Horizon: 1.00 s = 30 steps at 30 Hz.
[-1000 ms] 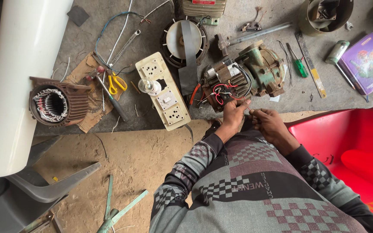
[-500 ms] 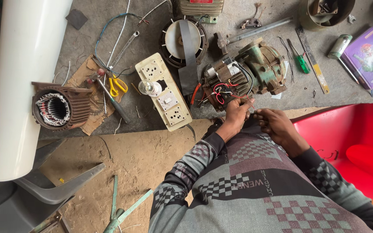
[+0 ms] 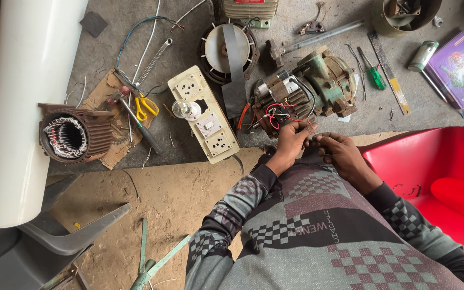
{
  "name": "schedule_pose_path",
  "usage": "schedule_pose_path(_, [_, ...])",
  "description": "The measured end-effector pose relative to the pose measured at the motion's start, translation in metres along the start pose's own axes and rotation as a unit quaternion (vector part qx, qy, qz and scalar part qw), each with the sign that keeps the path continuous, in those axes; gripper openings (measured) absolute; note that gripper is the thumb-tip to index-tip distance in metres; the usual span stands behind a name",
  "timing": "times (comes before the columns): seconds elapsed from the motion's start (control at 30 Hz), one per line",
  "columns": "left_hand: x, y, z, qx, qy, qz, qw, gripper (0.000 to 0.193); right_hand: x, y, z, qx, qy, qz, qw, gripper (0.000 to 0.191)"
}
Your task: The person works on an electrical motor placed on a cluttered workbench, using their hands to manipulate and connect wires. They handle various components of the motor and a power strip while performing the repair task.
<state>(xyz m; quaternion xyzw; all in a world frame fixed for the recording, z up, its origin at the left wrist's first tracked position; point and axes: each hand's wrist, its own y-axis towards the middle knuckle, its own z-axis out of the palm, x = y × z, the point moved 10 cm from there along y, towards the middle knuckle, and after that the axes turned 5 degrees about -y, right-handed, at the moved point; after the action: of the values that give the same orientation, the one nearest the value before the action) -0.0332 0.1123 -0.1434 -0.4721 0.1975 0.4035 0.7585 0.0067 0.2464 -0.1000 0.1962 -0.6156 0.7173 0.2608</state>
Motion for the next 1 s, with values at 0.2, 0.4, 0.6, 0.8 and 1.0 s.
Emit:
schedule_pose_path(0.2, [-0.008, -0.005, 0.005, -0.003, 0.160, 0.066, 0.985, 0.029, -0.012, 0.021, -0.018, -0.043, -0.089, -0.038, 0.994, 0.023])
schedule_pose_path(0.4, [-0.015, -0.007, 0.019, -0.015, 0.177, 0.111, 0.978, 0.027, 0.019, 0.001, -0.023, -0.128, -0.322, -0.104, 0.932, 0.033])
schedule_pose_path(0.6, [0.000, -0.009, 0.031, 0.013, 0.090, 0.021, 0.996, 0.025, 0.056, -0.039, -0.010, -0.200, -0.483, -0.163, 0.836, 0.037])
schedule_pose_path(0.8, [0.003, -0.013, 0.037, 0.053, 0.022, -0.020, 0.998, 0.029, 0.078, -0.060, 0.004, -0.194, -0.491, -0.153, 0.835, 0.034])
schedule_pose_path(1.0, [0.014, -0.009, 0.026, 0.039, -0.050, -0.105, 0.992, 0.030, 0.115, -0.086, 0.046, -0.155, -0.563, -0.396, 0.708, 0.020])
